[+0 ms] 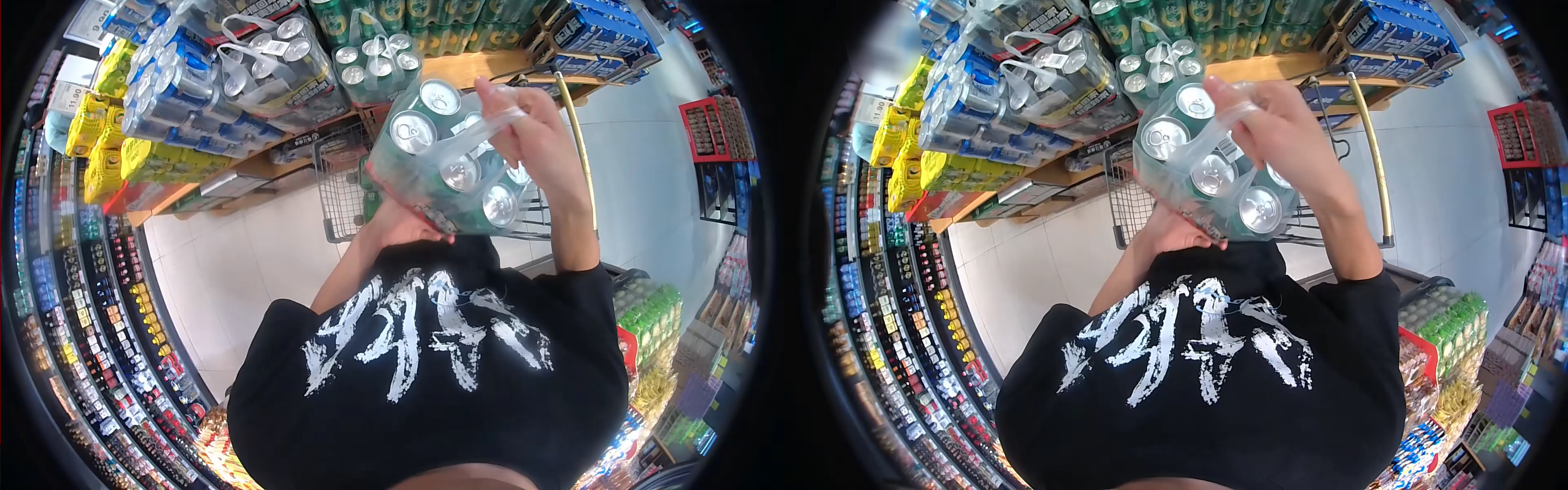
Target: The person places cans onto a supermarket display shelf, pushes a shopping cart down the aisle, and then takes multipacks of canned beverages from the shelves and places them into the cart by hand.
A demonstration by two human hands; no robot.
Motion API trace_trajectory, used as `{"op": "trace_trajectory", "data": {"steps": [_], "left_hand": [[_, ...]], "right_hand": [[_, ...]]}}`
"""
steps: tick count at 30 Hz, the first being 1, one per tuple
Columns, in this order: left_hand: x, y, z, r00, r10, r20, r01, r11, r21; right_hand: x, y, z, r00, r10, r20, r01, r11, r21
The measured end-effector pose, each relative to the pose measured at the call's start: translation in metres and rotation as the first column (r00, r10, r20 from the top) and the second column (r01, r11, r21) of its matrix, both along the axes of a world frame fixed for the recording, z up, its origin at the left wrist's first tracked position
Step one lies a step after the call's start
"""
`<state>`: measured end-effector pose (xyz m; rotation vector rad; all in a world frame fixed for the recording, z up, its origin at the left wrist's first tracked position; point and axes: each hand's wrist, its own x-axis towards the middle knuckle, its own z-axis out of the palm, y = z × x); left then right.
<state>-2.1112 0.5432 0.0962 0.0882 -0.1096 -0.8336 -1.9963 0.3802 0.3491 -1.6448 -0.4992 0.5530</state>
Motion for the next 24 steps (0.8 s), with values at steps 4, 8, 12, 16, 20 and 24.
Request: {"op": "trace_trajectory", "data": {"steps": [4, 8, 12, 16, 20, 24], "left_hand": [[-0.013, -0.004, 0.027, 0.864, 0.341, -0.370, -0.368, 0.930, -0.001], [-0.024, 0.019, -0.035, 0.617, 0.631, -0.471, -0.516, 0.776, 0.362], [-0.036, 0.053, -0.059, 0.679, 0.710, -0.189, -0.443, 0.601, 0.665], [-0.048, 0.078, -0.084, 0.709, 0.636, -0.305, -0.251, 0.631, 0.734], [-0.076, 0.084, -0.112, 0.736, 0.627, -0.257, -0.156, 0.526, 0.836], [-0.104, 0.093, -0.163, 0.752, 0.618, -0.230, -0.242, 0.583, 0.775]], "right_hand": [[-0.012, 0.026, -0.038, 0.990, 0.040, 0.135, -0.026, 0.994, -0.105], [-0.016, 0.052, -0.122, 0.964, 0.215, 0.154, -0.170, 0.949, -0.265], [-0.025, 0.073, -0.205, 0.933, 0.299, 0.201, -0.231, 0.924, -0.304], [-0.043, 0.088, -0.264, 0.898, 0.413, 0.151, -0.341, 0.871, -0.354], [-0.066, 0.099, -0.306, 0.843, 0.531, 0.091, -0.471, 0.809, -0.352], [-0.079, 0.114, -0.315, 0.815, 0.579, 0.021, -0.516, 0.742, -0.428]]}}
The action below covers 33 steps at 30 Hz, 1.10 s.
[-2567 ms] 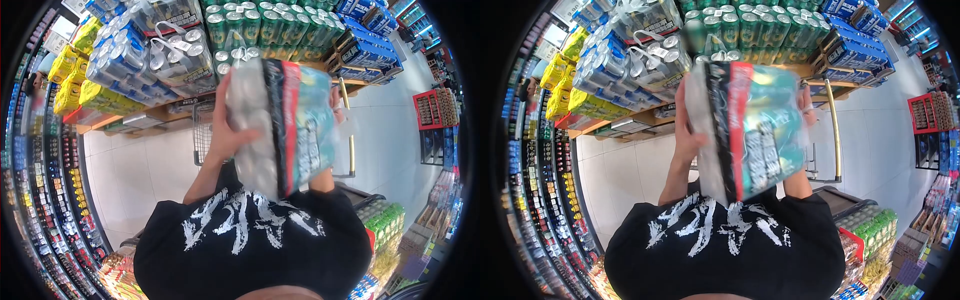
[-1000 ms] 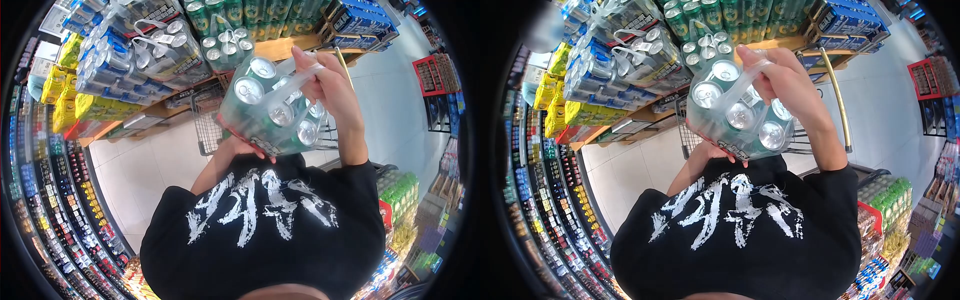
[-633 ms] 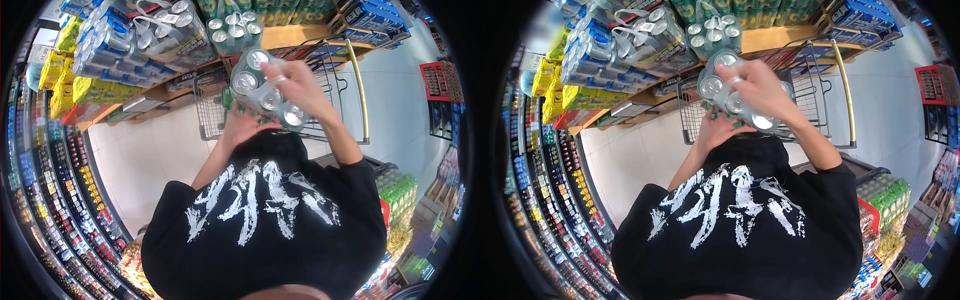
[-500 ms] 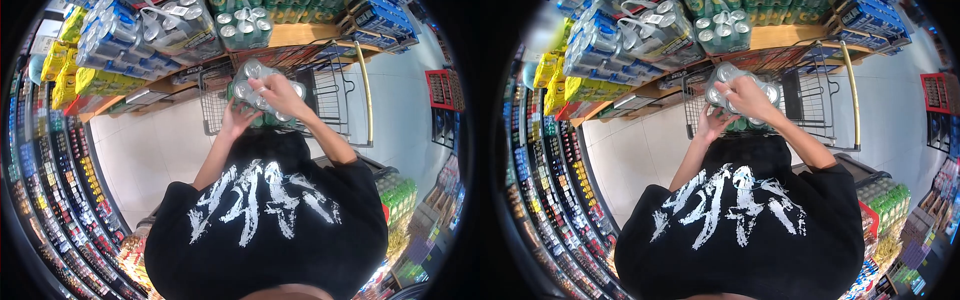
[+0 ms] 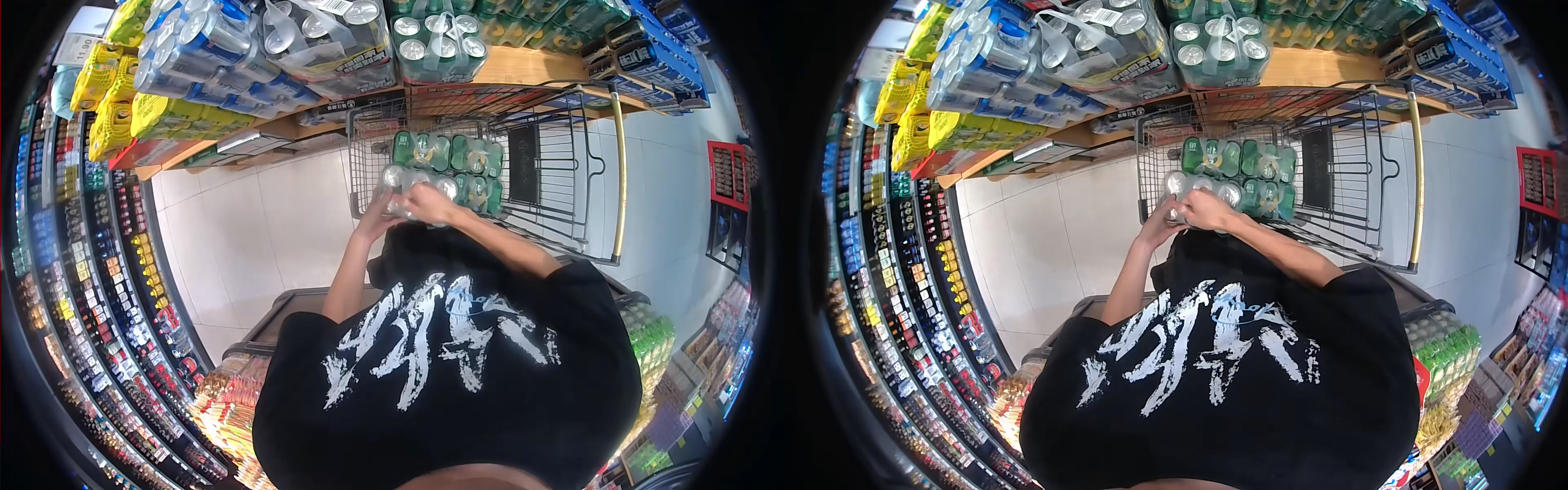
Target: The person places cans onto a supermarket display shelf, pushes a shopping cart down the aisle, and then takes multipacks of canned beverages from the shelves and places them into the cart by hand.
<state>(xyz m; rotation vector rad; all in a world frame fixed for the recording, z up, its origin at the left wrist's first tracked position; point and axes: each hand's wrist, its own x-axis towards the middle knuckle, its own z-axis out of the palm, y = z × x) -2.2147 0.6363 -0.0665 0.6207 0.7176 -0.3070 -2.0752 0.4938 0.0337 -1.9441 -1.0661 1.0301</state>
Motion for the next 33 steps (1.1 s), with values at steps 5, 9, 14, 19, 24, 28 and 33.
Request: {"op": "trace_trajectory", "data": {"steps": [5, 9, 14, 19, 24, 28, 33], "left_hand": [[0.002, 0.007, -0.011, 0.998, -0.044, -0.033, 0.048, 0.993, 0.106], [0.020, -0.001, 0.021, 0.993, -0.119, 0.010, 0.118, 0.987, 0.108], [0.061, 0.003, -0.021, 0.821, -0.500, -0.275, 0.571, 0.709, 0.414], [0.107, -0.039, -0.027, 0.673, -0.735, -0.084, 0.567, 0.439, 0.697], [0.141, -0.091, -0.001, 0.624, -0.781, -0.019, 0.618, 0.478, 0.623], [0.146, -0.131, -0.052, 0.564, -0.826, -0.020, 0.686, 0.455, 0.568], [0.138, -0.158, -0.066, 0.490, -0.812, -0.316, 0.647, 0.096, 0.756]], "right_hand": [[-0.008, -0.006, -0.001, 0.997, 0.078, 0.011, -0.076, 0.986, -0.149], [0.009, -0.024, -0.010, 0.999, 0.018, 0.045, -0.017, 1.000, -0.013], [0.037, -0.060, 0.007, 0.999, 0.038, -0.005, -0.038, 0.983, -0.180], [0.047, -0.114, 0.011, 0.998, -0.034, 0.051, 0.042, 0.984, -0.174], [0.056, -0.171, 0.016, 0.995, -0.098, 0.014, 0.099, 0.977, -0.187], [0.058, -0.198, 0.013, 0.993, -0.114, 0.003, 0.112, 0.966, -0.231], [0.050, -0.228, -0.015, 0.991, -0.127, 0.033, 0.131, 0.944, -0.304]]}}
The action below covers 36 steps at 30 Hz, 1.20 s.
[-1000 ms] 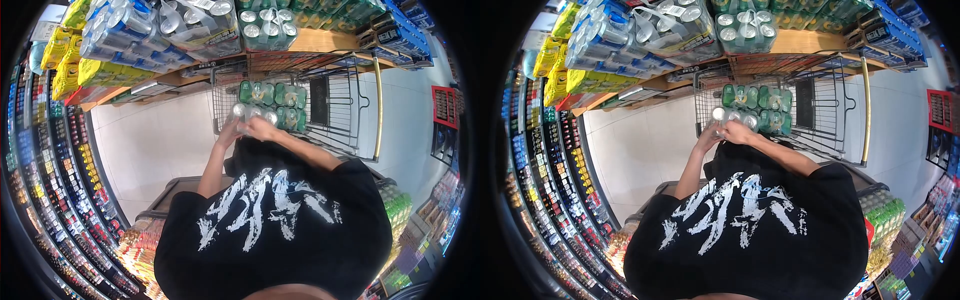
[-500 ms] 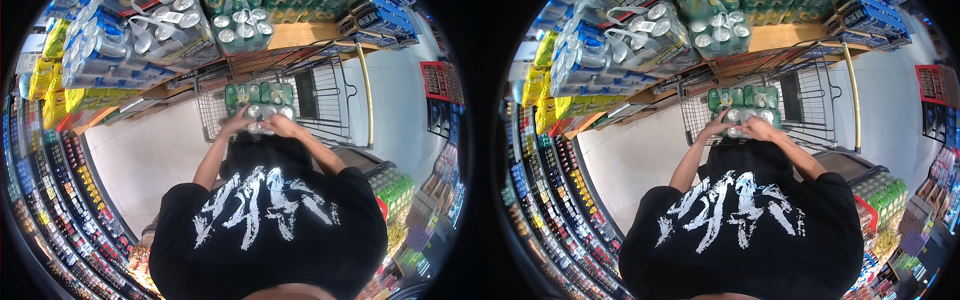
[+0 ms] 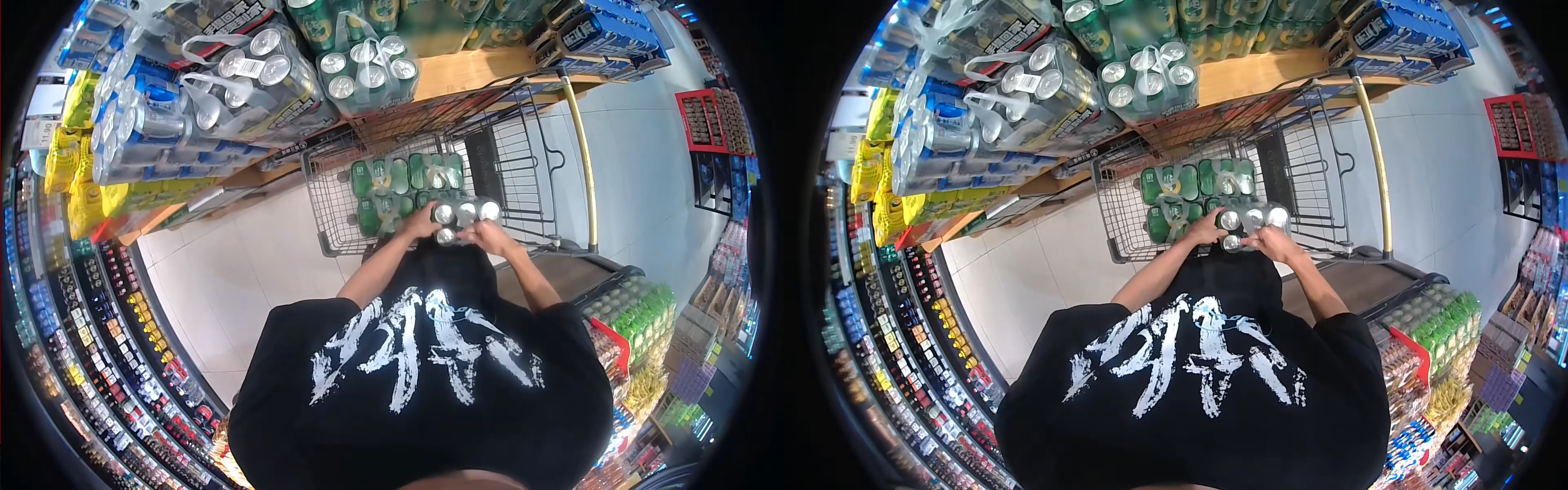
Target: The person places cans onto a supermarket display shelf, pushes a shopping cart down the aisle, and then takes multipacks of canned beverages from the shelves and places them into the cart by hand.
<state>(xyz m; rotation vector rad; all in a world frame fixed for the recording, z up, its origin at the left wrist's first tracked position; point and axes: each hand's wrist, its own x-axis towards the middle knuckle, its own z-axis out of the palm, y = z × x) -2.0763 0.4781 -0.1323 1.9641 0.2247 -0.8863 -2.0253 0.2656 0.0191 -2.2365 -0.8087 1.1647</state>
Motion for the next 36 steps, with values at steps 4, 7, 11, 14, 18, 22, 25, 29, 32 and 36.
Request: {"op": "trace_trajectory", "data": {"steps": [4, 7, 11, 14, 18, 22, 25, 29, 32, 36], "left_hand": [[-0.001, -0.006, 0.005, 1.000, 0.005, -0.014, -0.004, 0.995, 0.097], [0.008, -0.006, 0.031, 0.998, -0.029, -0.063, 0.034, 0.996, 0.080], [0.016, -0.002, 0.036, 0.986, -0.148, 0.077, 0.140, 0.985, 0.102], [0.020, 0.009, 0.043, 0.985, -0.157, 0.071, 0.156, 0.987, 0.025], [0.016, 0.038, 0.020, 0.991, -0.116, 0.060, 0.129, 0.941, -0.313], [0.007, 0.078, 0.034, 0.976, 0.206, 0.076, -0.154, 0.887, -0.436], [0.008, 0.109, 0.052, 0.936, 0.353, -0.002, -0.317, 0.836, -0.448], [0.030, 0.137, 0.102, 0.861, 0.508, -0.039, -0.460, 0.742, -0.489], [0.044, 0.149, 0.104, 0.810, 0.586, -0.028, -0.500, 0.665, -0.555], [0.070, 0.150, 0.118, 0.761, 0.648, -0.014, -0.531, 0.611, -0.587]], "right_hand": [[0.003, -0.024, -0.025, 0.993, -0.114, -0.038, 0.117, 0.990, 0.077], [0.015, -0.045, -0.036, 0.996, -0.047, 0.070, 0.049, 0.998, -0.038], [0.047, -0.028, 0.003, 0.876, 0.298, 0.379, -0.096, 0.878, -0.468], [0.101, 0.036, 0.056, 0.878, 0.077, 0.472, 0.006, 0.985, -0.172], [0.167, 0.144, 0.102, 0.870, -0.377, 0.318, 0.277, 0.907, 0.318], [0.218, 0.229, 0.089, 0.686, -0.583, 0.436, 0.309, 0.775, 0.551], [0.243, 0.273, 0.065, 0.548, -0.558, 0.623, 0.231, 0.817, 0.528], [0.262, 0.290, 0.062, 0.595, -0.467, 0.655, 0.162, 0.867, 0.471], [0.267, 0.297, 0.078, 0.565, -0.492, 0.662, -0.016, 0.796, 0.606], [0.261, 0.306, 0.106, 0.564, -0.551, 0.615, -0.046, 0.722, 0.690]]}}
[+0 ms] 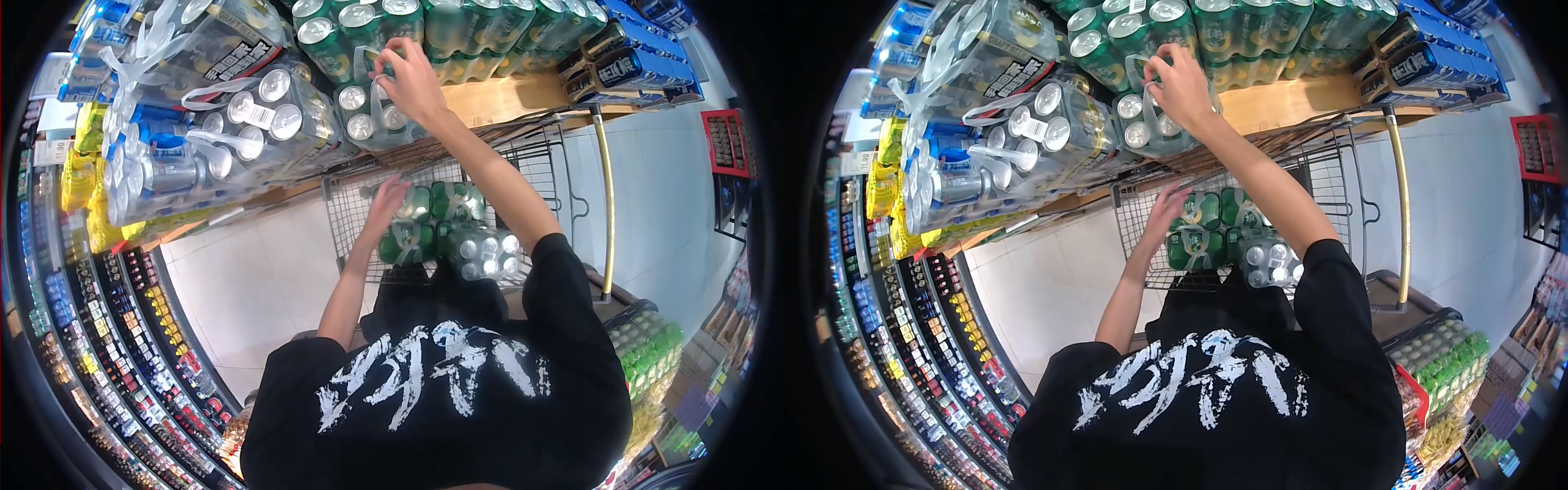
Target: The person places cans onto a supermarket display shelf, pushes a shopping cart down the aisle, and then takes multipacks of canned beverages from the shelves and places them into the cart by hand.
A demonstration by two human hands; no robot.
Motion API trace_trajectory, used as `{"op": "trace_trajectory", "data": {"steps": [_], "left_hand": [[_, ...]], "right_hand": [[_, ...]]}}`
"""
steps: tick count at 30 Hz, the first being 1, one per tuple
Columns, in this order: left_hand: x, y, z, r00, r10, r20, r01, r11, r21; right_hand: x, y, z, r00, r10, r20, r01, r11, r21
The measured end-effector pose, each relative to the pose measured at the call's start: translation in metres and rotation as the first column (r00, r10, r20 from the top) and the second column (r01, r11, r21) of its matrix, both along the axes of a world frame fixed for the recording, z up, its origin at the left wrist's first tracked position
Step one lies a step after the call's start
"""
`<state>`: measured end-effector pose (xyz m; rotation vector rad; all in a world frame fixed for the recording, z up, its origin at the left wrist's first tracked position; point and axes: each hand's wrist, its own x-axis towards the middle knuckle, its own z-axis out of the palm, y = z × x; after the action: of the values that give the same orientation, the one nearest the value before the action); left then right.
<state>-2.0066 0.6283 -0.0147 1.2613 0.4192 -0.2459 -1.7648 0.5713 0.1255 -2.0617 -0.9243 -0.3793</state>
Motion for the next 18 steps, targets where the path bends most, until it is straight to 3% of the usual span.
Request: {"op": "trace_trajectory", "data": {"steps": [2, 5, 8, 11, 14, 17, 18], "left_hand": [[0.008, -0.004, 0.003, 1.000, 0.014, 0.002, -0.014, 1.000, -0.007], [0.014, -0.013, 0.003, 1.000, 0.007, 0.007, -0.007, 1.000, 0.003], [0.012, -0.024, 0.006, 0.998, -0.045, 0.031, 0.044, 0.998, 0.048], [0.006, -0.029, 0.003, 0.996, -0.079, 0.050, 0.075, 0.995, 0.060], [0.000, -0.032, 0.005, 0.996, -0.070, 0.049, 0.069, 0.997, 0.020], [-0.009, -0.035, 0.014, 0.998, -0.067, 0.022, 0.067, 0.997, -0.029], [-0.012, -0.034, 0.012, 0.998, -0.059, 0.020, 0.060, 0.997, -0.042]], "right_hand": [[-0.007, 0.003, 0.005, 0.964, 0.015, -0.266, -0.020, 1.000, -0.016], [-0.009, 0.010, -0.010, 0.931, 0.026, -0.365, 0.006, 0.996, 0.086], [-0.001, 0.007, -0.020, 0.994, 0.031, -0.101, -0.041, 0.994, -0.101], [0.005, 0.003, -0.028, 0.981, 0.072, 0.182, -0.052, 0.993, -0.110], [-0.007, 0.001, -0.032, 0.961, 0.082, -0.264, -0.135, 0.972, -0.190], [-0.022, 0.002, -0.047, 0.958, -0.013, -0.286, -0.056, 0.971, -0.233], [-0.024, 0.002, -0.047, 0.964, 0.002, -0.268, -0.045, 0.987, -0.156]]}}
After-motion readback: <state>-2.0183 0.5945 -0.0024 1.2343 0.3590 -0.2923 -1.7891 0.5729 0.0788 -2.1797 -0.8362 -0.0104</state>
